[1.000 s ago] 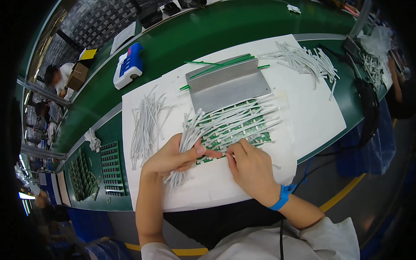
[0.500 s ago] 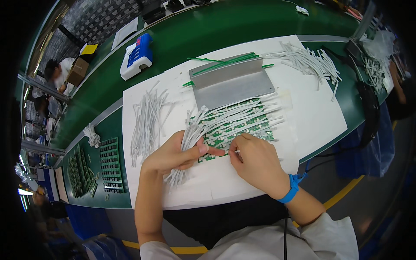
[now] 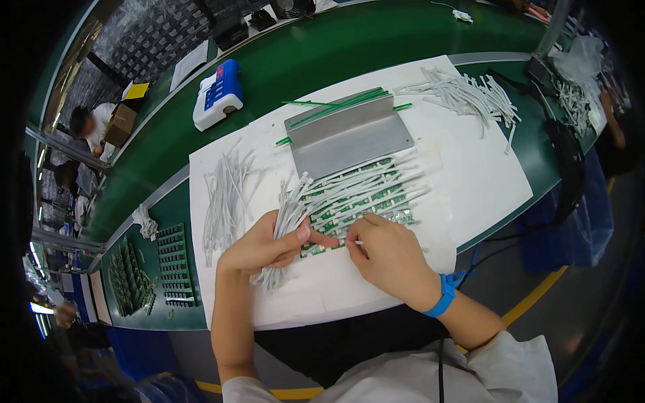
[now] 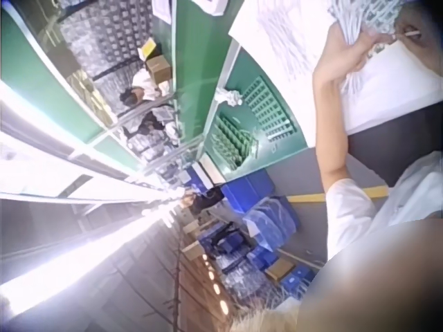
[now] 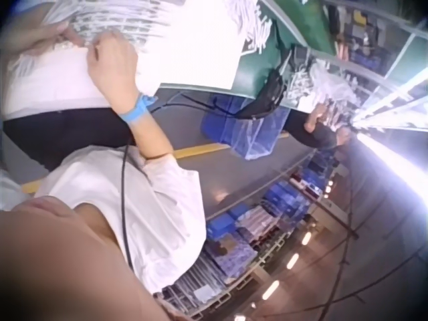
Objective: Manually assembling thin LED strips by attaching small electronic components at a factory workbench.
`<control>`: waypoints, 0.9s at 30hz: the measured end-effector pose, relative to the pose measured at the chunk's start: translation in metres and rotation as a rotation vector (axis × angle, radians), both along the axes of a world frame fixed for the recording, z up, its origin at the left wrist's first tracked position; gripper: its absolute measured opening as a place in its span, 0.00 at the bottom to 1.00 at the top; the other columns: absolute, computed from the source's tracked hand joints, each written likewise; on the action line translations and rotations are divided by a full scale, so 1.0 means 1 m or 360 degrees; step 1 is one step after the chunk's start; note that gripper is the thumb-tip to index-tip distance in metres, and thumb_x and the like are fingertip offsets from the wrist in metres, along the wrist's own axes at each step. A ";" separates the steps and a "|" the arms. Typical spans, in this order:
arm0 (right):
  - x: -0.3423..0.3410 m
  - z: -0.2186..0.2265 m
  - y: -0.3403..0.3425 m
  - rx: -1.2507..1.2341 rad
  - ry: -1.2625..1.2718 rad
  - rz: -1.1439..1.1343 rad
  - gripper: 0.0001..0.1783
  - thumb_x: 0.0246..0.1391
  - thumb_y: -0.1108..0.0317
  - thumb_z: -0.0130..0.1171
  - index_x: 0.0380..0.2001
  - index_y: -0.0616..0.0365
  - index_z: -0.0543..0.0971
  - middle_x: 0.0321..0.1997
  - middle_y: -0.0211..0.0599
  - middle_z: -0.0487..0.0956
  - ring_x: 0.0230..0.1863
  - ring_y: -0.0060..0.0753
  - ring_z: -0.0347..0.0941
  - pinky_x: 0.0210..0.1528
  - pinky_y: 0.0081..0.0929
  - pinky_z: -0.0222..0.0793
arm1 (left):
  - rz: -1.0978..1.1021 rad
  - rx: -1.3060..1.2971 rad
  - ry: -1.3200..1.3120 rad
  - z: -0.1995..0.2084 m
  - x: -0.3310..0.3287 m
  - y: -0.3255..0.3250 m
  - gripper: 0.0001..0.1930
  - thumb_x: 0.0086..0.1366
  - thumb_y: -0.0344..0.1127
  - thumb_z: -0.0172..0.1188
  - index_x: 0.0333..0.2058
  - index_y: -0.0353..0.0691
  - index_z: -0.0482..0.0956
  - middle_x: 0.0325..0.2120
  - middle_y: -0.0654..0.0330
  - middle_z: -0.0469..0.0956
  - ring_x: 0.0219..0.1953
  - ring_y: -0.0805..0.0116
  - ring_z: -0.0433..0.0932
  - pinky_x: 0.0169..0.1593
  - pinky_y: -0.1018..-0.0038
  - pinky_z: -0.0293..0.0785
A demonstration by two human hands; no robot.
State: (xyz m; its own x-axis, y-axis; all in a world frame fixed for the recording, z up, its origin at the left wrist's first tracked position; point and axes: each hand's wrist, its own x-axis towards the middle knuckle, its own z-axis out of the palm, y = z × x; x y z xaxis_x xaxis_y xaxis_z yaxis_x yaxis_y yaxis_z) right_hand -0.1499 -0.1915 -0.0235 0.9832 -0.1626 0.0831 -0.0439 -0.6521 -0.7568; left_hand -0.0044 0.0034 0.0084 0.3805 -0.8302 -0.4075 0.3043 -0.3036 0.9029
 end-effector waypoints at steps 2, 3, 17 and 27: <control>-0.003 0.000 -0.001 0.0020 -0.0040 0.0061 0.04 0.54 0.74 0.67 0.31 0.60 0.80 0.34 0.41 0.80 0.32 0.46 0.81 0.34 0.39 0.77 | 0.0087 0.0001 0.0073 -0.002 0.003 0.002 0.16 0.78 0.47 0.57 0.46 0.37 0.76 0.36 0.55 0.86 0.16 0.87 0.54 0.18 0.83 0.50; -0.005 0.001 -0.003 0.0035 -0.0074 0.0126 0.05 0.54 0.72 0.67 0.31 0.58 0.79 0.33 0.40 0.79 0.32 0.48 0.80 0.34 0.44 0.75 | 0.0176 -0.0003 0.0151 -0.004 0.005 0.003 0.17 0.80 0.48 0.52 0.46 0.37 0.76 0.34 0.55 0.86 0.15 0.86 0.54 0.18 0.83 0.50; 0.037 0.021 -0.026 0.0990 -0.0243 0.0130 0.09 0.58 0.73 0.72 0.40 0.63 0.84 0.31 0.29 0.80 0.33 0.18 0.78 0.35 0.16 0.73 | 0.0156 -0.0102 0.0557 -0.001 -0.012 -0.019 0.20 0.82 0.51 0.47 0.43 0.38 0.74 0.29 0.66 0.66 0.18 0.82 0.53 0.20 0.80 0.48; 0.071 0.022 -0.040 0.1150 -0.1406 0.0257 0.09 0.68 0.77 0.59 0.44 0.60 0.69 0.42 0.41 0.84 0.44 0.31 0.81 0.52 0.26 0.74 | 0.0815 -0.0458 0.0123 -0.008 0.005 -0.045 0.20 0.82 0.53 0.46 0.33 0.46 0.64 0.22 0.66 0.62 0.27 0.68 0.71 0.32 0.66 0.76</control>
State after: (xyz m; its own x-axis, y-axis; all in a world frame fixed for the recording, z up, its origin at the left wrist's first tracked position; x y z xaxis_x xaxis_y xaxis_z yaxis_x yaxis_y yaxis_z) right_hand -0.0791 -0.2316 -0.0018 0.6418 -0.3307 0.6919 0.7322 -0.0037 -0.6811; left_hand 0.0008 -0.0420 0.0004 0.7400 -0.6300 -0.2356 0.4158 0.1531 0.8965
